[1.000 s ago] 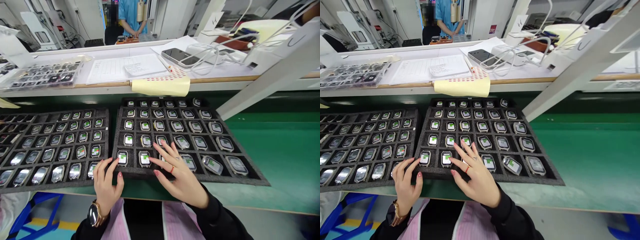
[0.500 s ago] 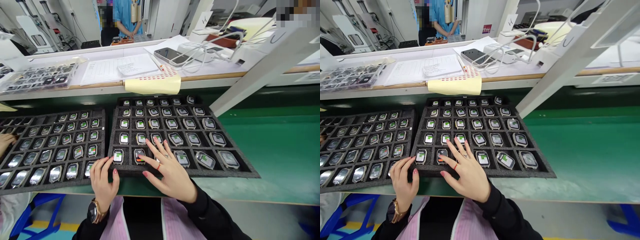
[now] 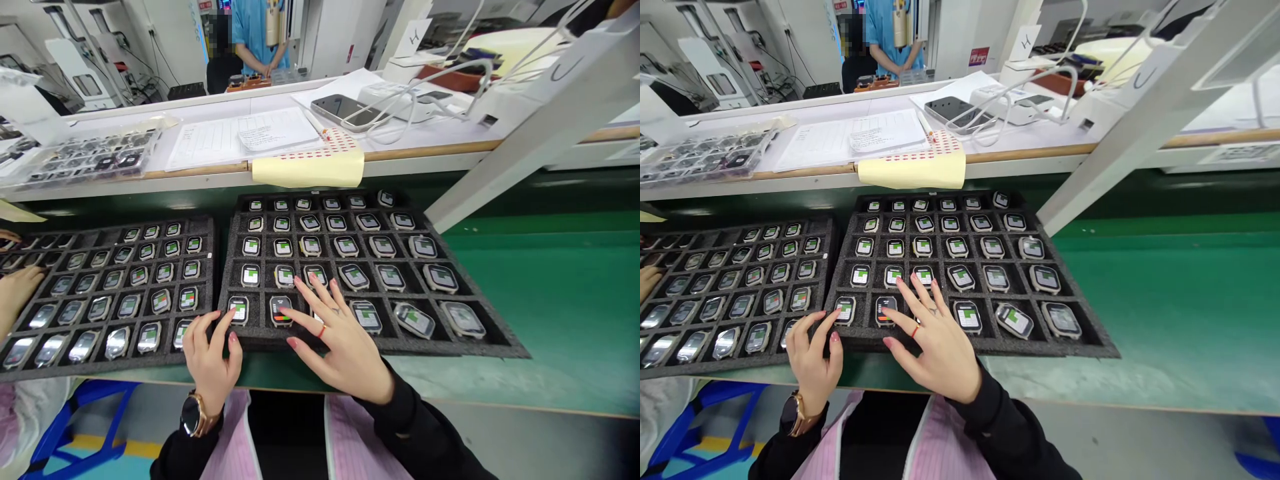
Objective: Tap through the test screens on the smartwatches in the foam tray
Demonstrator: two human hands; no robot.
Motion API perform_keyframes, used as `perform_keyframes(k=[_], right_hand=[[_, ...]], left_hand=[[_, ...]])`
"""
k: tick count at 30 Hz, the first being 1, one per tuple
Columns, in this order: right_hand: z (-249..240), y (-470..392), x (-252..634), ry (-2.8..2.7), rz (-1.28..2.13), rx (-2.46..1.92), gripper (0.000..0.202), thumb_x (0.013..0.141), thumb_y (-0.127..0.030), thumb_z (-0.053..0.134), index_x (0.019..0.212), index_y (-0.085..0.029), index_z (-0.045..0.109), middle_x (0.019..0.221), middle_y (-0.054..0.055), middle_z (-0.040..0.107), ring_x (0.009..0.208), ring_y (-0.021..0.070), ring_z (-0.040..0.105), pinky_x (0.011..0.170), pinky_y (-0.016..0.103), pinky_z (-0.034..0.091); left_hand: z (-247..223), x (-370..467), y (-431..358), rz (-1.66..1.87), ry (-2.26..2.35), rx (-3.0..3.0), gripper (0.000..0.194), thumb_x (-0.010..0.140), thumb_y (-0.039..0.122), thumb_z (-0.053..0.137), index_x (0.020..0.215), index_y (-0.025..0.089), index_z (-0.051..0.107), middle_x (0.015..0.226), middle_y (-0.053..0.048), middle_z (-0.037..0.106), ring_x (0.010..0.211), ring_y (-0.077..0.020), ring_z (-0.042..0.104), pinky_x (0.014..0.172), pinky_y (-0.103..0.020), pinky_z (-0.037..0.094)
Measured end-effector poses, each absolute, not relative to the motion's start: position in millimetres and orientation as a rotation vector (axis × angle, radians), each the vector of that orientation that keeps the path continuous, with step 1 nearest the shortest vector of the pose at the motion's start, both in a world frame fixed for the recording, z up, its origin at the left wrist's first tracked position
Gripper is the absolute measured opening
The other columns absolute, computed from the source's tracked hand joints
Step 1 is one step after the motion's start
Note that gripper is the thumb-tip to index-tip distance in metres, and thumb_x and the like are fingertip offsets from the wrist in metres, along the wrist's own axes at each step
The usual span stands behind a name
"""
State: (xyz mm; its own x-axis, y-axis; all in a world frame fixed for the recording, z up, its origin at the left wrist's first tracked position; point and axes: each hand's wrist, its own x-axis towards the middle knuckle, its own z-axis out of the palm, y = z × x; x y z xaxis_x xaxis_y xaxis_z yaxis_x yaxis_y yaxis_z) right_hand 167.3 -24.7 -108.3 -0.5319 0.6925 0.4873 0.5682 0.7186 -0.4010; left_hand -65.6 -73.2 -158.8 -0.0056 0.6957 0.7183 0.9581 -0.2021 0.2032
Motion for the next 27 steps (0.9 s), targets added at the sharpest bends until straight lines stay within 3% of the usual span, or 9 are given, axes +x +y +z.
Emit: perform_keyframes(k=[6,11,17,27], right_hand=[[-106.8,-24.6,182.2,-2.091,0.360,-0.857,0.033,0.099,-0.014,0.050,0.131,-0.021,0.057,0.154,0.013,0.038,0.146,0.0331,0.027,0.118,0.065,0.017],[-105.3,-26.8,207.8,-2.033,0.299,-0.960,0.039,0.097,-0.013,0.051,0.134,-0.025,0.057,0.154,0.009,0.038,0.145,0.0344,0.027,0.119,0.065,0.015],[-106.2,-27.9,218.0,-2.183,0.264,-1.005,0.029,0.097,-0.016,0.052,0.124,-0.016,0.063,0.155,0.016,0.035,0.147,0.0372,0.020,0.116,0.068,0.016],[-104.0,-27.2,218.3,-2.256,0.279,-1.036,0.026,0.096,-0.020,0.054,0.117,-0.016,0.067,0.154,0.016,0.037,0.147,0.0358,0.021,0.117,0.066,0.017]], left_hand=[[-158.3,-65.7,-73.9,-1.110,-1.711,-1.915,0.036,0.092,0.015,0.054,0.128,0.012,0.057,0.116,-0.016,0.062,0.111,-0.0295,0.054,0.100,-0.044,0.040],[-152.0,-59.1,-81.7,-1.355,-1.578,-1.954,0.027,0.089,0.004,0.052,0.109,0.018,0.063,0.098,-0.008,0.065,0.099,-0.0239,0.059,0.094,-0.043,0.047],[-149.5,-22.2,-78.7,-1.458,-1.393,-2.264,0.027,0.085,0.001,0.051,0.099,0.020,0.066,0.096,-0.006,0.064,0.097,-0.0218,0.059,0.093,-0.041,0.050],[-159.1,5.7,-70.2,-1.352,-1.416,-2.274,0.025,0.087,0.004,0.057,0.098,0.024,0.069,0.094,-0.004,0.063,0.093,-0.0196,0.059,0.090,-0.037,0.045]])
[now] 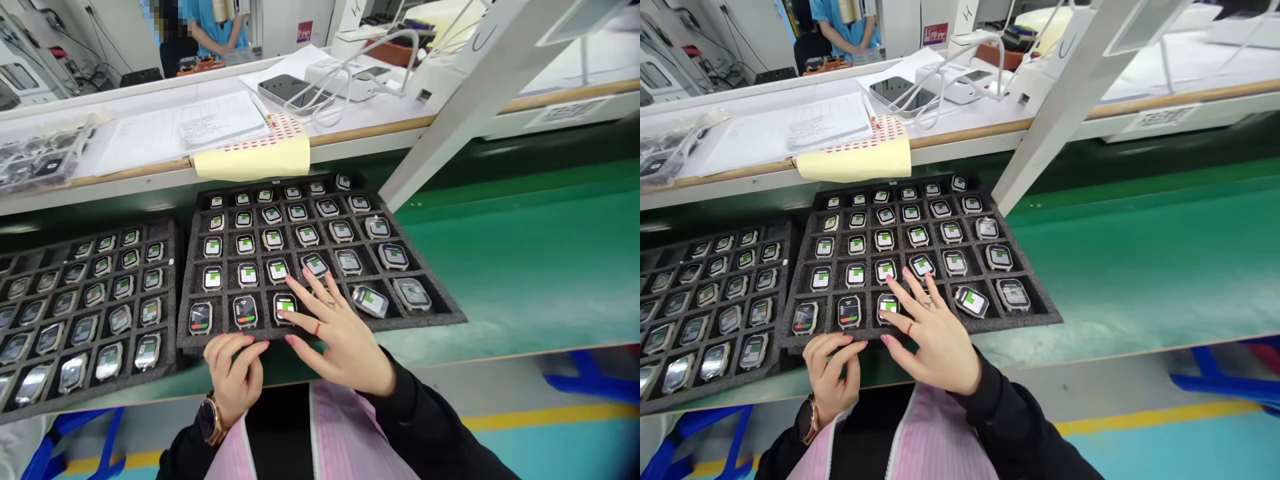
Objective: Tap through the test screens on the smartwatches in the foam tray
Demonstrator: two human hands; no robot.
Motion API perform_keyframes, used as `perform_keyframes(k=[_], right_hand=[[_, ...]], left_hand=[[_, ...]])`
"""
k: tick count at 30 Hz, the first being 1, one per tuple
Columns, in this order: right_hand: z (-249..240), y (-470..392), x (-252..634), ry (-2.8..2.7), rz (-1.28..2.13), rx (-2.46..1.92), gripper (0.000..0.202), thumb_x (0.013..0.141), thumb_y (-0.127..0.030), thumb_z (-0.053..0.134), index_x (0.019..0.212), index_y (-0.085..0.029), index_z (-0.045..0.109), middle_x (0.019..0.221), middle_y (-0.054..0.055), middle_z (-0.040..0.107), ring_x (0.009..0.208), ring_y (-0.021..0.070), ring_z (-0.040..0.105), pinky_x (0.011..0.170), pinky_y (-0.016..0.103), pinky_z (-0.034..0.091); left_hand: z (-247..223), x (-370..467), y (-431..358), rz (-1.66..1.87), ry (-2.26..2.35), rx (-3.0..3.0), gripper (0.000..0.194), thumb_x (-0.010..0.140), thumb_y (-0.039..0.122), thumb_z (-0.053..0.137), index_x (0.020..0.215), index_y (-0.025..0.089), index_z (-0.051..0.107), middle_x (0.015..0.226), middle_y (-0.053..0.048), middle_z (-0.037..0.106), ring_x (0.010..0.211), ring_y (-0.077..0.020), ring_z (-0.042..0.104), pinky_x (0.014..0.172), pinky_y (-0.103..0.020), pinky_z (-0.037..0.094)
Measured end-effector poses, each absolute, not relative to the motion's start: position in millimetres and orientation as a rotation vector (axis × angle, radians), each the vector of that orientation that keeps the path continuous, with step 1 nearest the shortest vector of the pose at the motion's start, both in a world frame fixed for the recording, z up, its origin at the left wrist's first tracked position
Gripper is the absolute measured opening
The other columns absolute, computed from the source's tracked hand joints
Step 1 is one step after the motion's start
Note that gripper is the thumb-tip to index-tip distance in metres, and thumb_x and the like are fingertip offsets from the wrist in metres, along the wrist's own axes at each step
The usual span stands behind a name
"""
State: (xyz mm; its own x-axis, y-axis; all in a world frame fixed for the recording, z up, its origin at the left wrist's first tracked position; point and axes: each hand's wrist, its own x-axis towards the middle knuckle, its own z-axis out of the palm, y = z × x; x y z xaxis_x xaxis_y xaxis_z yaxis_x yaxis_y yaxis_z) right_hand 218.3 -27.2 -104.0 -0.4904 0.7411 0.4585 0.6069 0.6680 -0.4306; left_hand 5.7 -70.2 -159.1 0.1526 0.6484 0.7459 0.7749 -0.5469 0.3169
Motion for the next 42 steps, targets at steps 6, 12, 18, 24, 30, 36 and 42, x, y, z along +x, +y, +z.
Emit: perform_keyframes(k=[6,12,18,24,30,36,42], right_hand=[[-102.4,-29.6,239.5,-2.083,0.280,-1.028,0.030,0.098,-0.014,0.050,0.125,-0.017,0.062,0.153,0.015,0.039,0.146,0.0346,0.025,0.118,0.066,0.016],[-106.0,-38.0,263.1,-2.025,0.230,-1.144,0.036,0.097,-0.013,0.050,0.132,-0.021,0.057,0.156,0.012,0.035,0.147,0.0355,0.022,0.117,0.068,0.014],[-111.5,-40.9,266.4,-2.089,0.181,-1.138,0.028,0.097,-0.016,0.052,0.122,-0.019,0.063,0.154,0.013,0.038,0.146,0.0371,0.023,0.116,0.070,0.015],[-109.9,-40.0,267.2,-2.080,0.186,-1.137,0.024,0.096,-0.015,0.052,0.117,-0.015,0.066,0.151,0.016,0.042,0.146,0.0373,0.025,0.116,0.069,0.017],[-111.4,-38.0,263.3,-2.020,0.182,-1.129,0.025,0.097,-0.014,0.051,0.119,-0.014,0.064,0.150,0.017,0.042,0.145,0.0372,0.026,0.116,0.069,0.015],[-114.1,-38.6,262.8,-2.009,0.182,-1.158,0.025,0.099,-0.015,0.050,0.120,-0.014,0.064,0.150,0.018,0.042,0.145,0.0371,0.026,0.116,0.069,0.014],[-115.0,-38.2,262.0,-1.961,0.180,-1.156,0.025,0.098,-0.015,0.052,0.120,-0.014,0.064,0.149,0.018,0.044,0.144,0.0378,0.028,0.116,0.070,0.012]], left_hand=[[-164.0,4.4,-69.4,-1.350,-1.413,-2.267,0.027,0.088,0.003,0.056,0.100,0.023,0.068,0.095,-0.005,0.060,0.095,-0.0203,0.057,0.090,-0.039,0.045],[-165.8,8.3,-67.0,-1.290,-1.404,-2.250,0.025,0.087,0.003,0.060,0.095,0.024,0.070,0.096,-0.006,0.055,0.095,-0.0210,0.054,0.090,-0.040,0.042],[-165.8,12.5,-66.0,-1.274,-1.413,-2.217,0.026,0.085,0.001,0.061,0.091,0.024,0.071,0.097,-0.006,0.054,0.094,-0.0219,0.054,0.091,-0.040,0.040],[-165.7,14.0,-66.6,-1.288,-1.422,-2.204,0.026,0.084,0.000,0.061,0.090,0.023,0.071,0.097,-0.006,0.055,0.094,-0.0227,0.054,0.092,-0.040,0.039],[-150.8,24.0,-66.6,-1.279,-1.556,-2.254,0.020,0.093,0.010,0.052,0.100,0.020,0.067,0.097,-0.006,0.062,0.095,-0.0226,0.056,0.089,-0.040,0.035],[-136.5,39.5,-58.8,-1.057,-1.678,-2.304,0.028,0.099,0.022,0.045,0.121,0.020,0.063,0.100,-0.006,0.063,0.093,-0.0213,0.055,0.085,-0.039,0.031],[-137.6,42.7,-56.7,-0.944,-1.636,-2.267,0.029,0.099,0.024,0.046,0.118,0.026,0.068,0.090,-0.005,0.058,0.087,-0.0207,0.051,0.082,-0.039,0.028]])
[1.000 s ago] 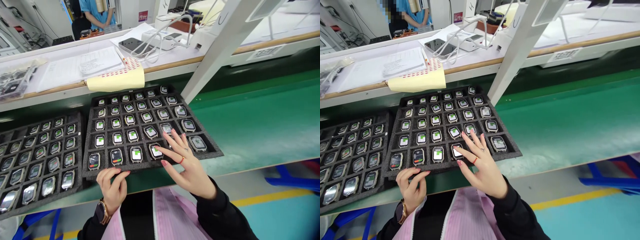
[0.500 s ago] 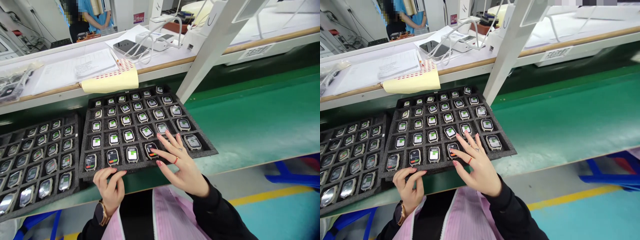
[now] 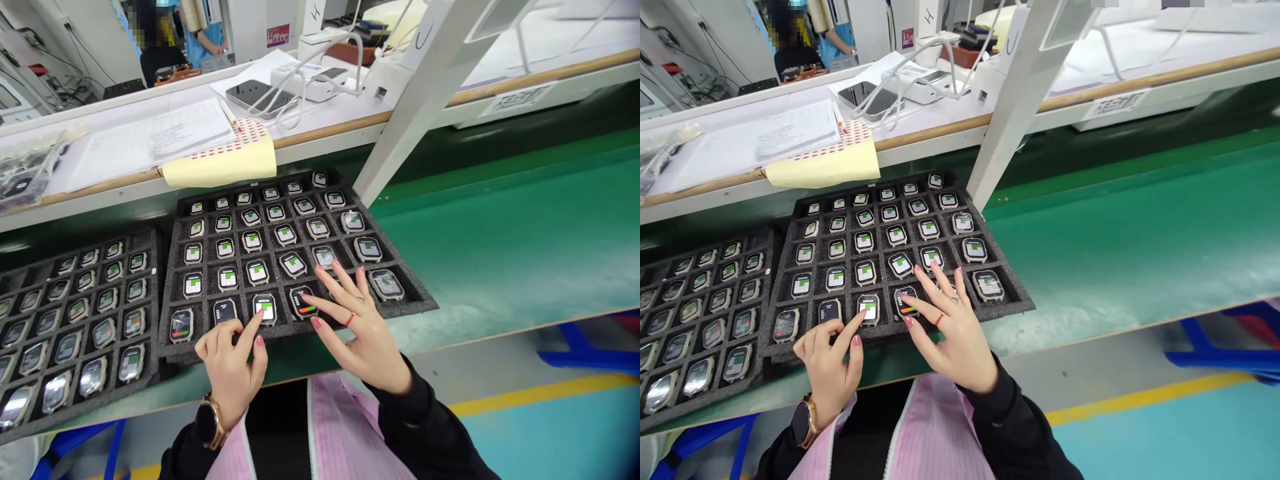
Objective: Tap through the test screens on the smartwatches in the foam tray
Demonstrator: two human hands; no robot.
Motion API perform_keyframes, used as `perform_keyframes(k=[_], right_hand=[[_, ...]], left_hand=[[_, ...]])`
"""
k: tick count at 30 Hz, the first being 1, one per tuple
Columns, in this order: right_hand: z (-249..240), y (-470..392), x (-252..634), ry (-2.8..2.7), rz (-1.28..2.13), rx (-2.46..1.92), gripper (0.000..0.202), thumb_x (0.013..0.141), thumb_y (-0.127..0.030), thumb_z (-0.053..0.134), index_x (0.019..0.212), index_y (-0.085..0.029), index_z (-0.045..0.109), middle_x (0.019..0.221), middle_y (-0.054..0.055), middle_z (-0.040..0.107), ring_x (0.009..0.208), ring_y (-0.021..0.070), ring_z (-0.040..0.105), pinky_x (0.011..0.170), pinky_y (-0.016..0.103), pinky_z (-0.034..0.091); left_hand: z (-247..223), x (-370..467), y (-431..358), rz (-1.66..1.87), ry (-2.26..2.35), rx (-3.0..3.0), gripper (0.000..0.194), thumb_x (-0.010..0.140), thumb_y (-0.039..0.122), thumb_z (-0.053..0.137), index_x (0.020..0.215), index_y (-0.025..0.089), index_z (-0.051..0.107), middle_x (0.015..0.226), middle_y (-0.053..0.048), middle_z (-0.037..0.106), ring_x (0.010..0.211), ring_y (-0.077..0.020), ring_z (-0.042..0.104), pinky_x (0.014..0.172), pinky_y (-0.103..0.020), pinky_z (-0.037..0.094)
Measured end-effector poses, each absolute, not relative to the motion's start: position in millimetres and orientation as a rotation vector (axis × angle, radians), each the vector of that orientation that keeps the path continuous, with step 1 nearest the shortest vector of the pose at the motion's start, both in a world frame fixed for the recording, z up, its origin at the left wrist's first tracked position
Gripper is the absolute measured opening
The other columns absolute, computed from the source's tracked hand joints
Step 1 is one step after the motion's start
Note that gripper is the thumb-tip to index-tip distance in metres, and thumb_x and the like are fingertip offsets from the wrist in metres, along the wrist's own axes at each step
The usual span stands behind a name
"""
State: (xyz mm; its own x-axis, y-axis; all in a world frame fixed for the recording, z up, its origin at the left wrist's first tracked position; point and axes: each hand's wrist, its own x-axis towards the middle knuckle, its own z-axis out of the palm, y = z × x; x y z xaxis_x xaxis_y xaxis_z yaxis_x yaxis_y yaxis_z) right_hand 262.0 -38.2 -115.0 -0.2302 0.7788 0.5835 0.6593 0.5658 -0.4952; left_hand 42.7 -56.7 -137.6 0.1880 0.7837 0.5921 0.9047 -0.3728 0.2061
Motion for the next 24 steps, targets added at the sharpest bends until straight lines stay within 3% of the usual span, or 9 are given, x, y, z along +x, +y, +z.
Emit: perform_keyframes(k=[10,17,24], right_hand=[[-112.3,-44.6,277.9,-1.737,0.258,-1.063,0.034,0.095,-0.007,0.052,0.124,-0.020,0.064,0.147,0.011,0.048,0.140,0.0365,0.037,0.116,0.069,0.016],[-119.5,-49.9,303.2,-1.783,0.214,-1.142,0.040,0.094,-0.006,0.053,0.131,-0.021,0.060,0.152,0.011,0.042,0.142,0.0378,0.032,0.116,0.068,0.018],[-123.9,-50.0,310.5,-1.879,0.181,-1.164,0.039,0.094,-0.006,0.054,0.131,-0.017,0.058,0.153,0.015,0.038,0.144,0.0390,0.027,0.115,0.068,0.023]], left_hand=[[-150.9,38.4,-56.4,-1.039,-1.581,-2.195,0.025,0.098,0.025,0.046,0.113,0.017,0.066,0.097,-0.008,0.064,0.093,-0.0233,0.054,0.085,-0.039,0.030],[-160.6,36.4,-60.6,-1.096,-1.482,-2.191,0.020,0.093,0.018,0.054,0.109,0.017,0.066,0.102,-0.011,0.058,0.096,-0.0252,0.052,0.090,-0.041,0.033],[-159.8,43.1,-54.8,-1.015,-1.567,-2.126,0.027,0.095,0.024,0.048,0.114,0.018,0.067,0.099,-0.010,0.057,0.095,-0.0249,0.051,0.088,-0.040,0.028]])
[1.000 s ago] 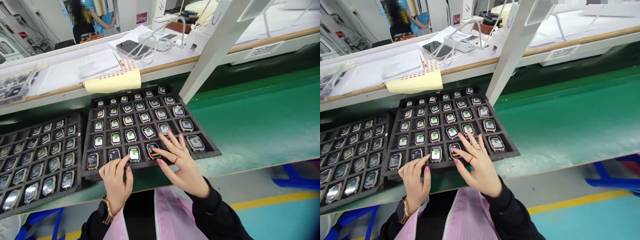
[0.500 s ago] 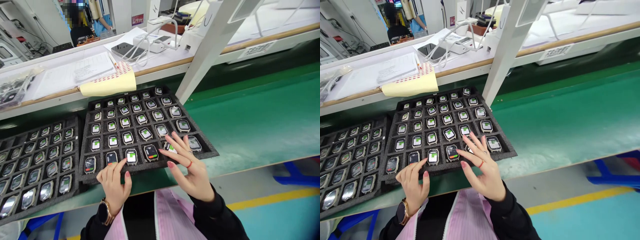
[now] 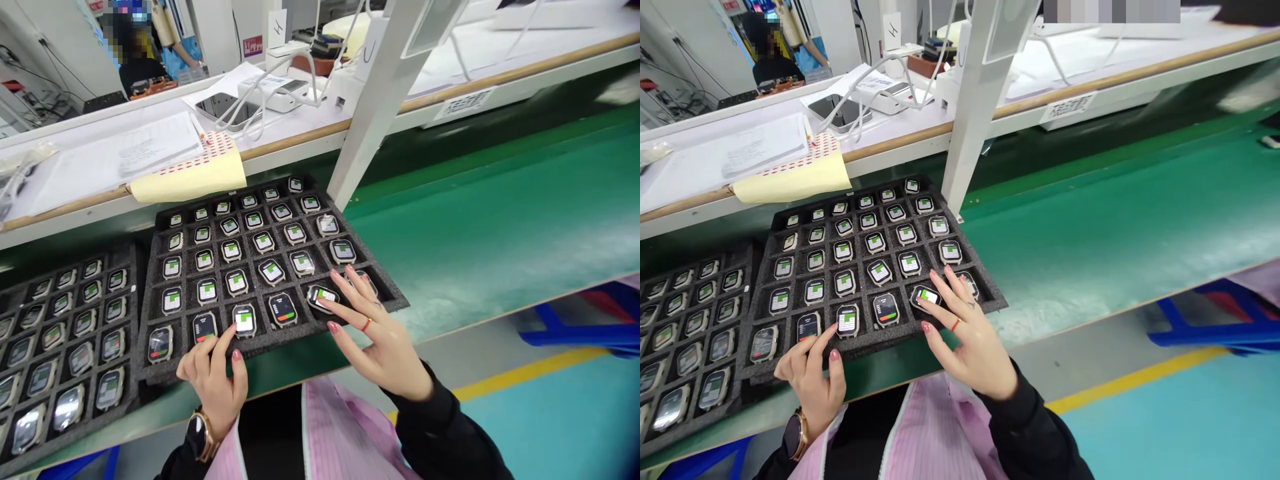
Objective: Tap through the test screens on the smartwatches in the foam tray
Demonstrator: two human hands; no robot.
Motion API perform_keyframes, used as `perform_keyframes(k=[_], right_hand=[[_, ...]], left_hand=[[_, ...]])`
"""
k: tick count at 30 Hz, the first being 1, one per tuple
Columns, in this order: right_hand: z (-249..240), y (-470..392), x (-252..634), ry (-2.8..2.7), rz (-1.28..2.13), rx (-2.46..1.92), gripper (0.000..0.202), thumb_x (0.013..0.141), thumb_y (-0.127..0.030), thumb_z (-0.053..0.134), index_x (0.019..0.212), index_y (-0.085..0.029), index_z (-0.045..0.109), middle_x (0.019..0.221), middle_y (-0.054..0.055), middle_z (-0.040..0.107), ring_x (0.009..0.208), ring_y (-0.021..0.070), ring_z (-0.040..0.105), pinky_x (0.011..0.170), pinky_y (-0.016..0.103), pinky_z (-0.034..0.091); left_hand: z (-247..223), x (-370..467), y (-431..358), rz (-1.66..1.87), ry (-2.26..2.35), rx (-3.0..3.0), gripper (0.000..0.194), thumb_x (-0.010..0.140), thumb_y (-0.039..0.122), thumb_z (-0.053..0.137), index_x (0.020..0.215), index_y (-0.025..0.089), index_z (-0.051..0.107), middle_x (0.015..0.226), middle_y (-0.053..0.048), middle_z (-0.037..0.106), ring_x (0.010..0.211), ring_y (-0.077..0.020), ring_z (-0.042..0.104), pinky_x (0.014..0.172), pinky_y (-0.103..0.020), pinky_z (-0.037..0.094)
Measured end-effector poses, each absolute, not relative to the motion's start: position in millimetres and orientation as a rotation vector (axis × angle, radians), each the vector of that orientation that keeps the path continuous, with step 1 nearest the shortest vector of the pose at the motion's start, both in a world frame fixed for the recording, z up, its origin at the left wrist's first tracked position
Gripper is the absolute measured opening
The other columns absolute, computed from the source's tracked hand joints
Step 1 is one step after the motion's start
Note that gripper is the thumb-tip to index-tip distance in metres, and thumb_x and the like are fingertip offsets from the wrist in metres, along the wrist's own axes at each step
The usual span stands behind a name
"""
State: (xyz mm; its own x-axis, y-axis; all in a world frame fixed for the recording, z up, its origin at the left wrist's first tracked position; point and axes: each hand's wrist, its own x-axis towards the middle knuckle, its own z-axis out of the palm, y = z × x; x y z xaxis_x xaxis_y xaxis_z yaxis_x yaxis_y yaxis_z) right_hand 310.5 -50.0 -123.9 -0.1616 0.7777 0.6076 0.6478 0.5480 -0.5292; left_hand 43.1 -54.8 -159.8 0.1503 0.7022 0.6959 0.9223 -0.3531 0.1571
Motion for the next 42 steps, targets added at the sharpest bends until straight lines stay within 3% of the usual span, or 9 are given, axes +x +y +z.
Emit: perform_keyframes(k=[24,26,28,31,42], right_hand=[[-118.6,-45.8,320.0,-1.810,0.104,-1.209,0.024,0.094,-0.008,0.054,0.114,-0.015,0.068,0.146,0.016,0.049,0.140,0.0363,0.038,0.114,0.060,0.034],[-113.8,-40.7,322.3,-1.794,0.034,-1.237,0.019,0.096,-0.011,0.054,0.105,-0.016,0.069,0.134,0.016,0.060,0.129,0.0336,0.052,0.110,0.056,0.041],[-107.9,-34.7,325.0,-1.809,-0.028,-1.295,0.017,0.098,-0.015,0.053,0.096,-0.017,0.070,0.109,0.012,0.070,0.106,0.0287,0.065,0.095,0.048,0.051],[-100.5,-25.0,327.6,-1.958,-0.061,-1.429,0.027,0.101,-0.023,0.047,0.085,-0.018,0.068,0.087,0.009,0.071,0.080,0.0249,0.065,0.072,0.041,0.048],[-98.4,0.5,320.5,-2.243,0.184,-1.502,0.039,0.103,-0.027,0.038,0.074,-0.020,0.063,0.081,0.008,0.068,0.069,0.0224,0.067,0.063,0.034,0.050]], left_hand=[[-158.2,45.3,-51.8,-1.022,-1.538,-2.104,0.024,0.096,0.023,0.048,0.111,0.017,0.066,0.095,-0.009,0.058,0.089,-0.0244,0.051,0.083,-0.040,0.027],[-157.7,45.6,-52.0,-1.018,-1.547,-2.110,0.025,0.096,0.023,0.048,0.112,0.017,0.066,0.094,-0.009,0.058,0.090,-0.0245,0.050,0.084,-0.040,0.027],[-157.6,45.8,-52.5,-1.008,-1.556,-2.112,0.026,0.096,0.023,0.047,0.111,0.017,0.067,0.093,-0.009,0.058,0.090,-0.0247,0.050,0.084,-0.040,0.027],[-157.7,45.7,-53.7,-1.011,-1.569,-2.112,0.026,0.096,0.024,0.047,0.112,0.017,0.067,0.094,-0.009,0.058,0.090,-0.0247,0.051,0.084,-0.040,0.027],[-155.0,46.9,-56.5,-0.988,-1.622,-2.133,0.029,0.096,0.021,0.047,0.113,0.022,0.071,0.090,-0.007,0.057,0.087,-0.0223,0.050,0.084,-0.040,0.027]])
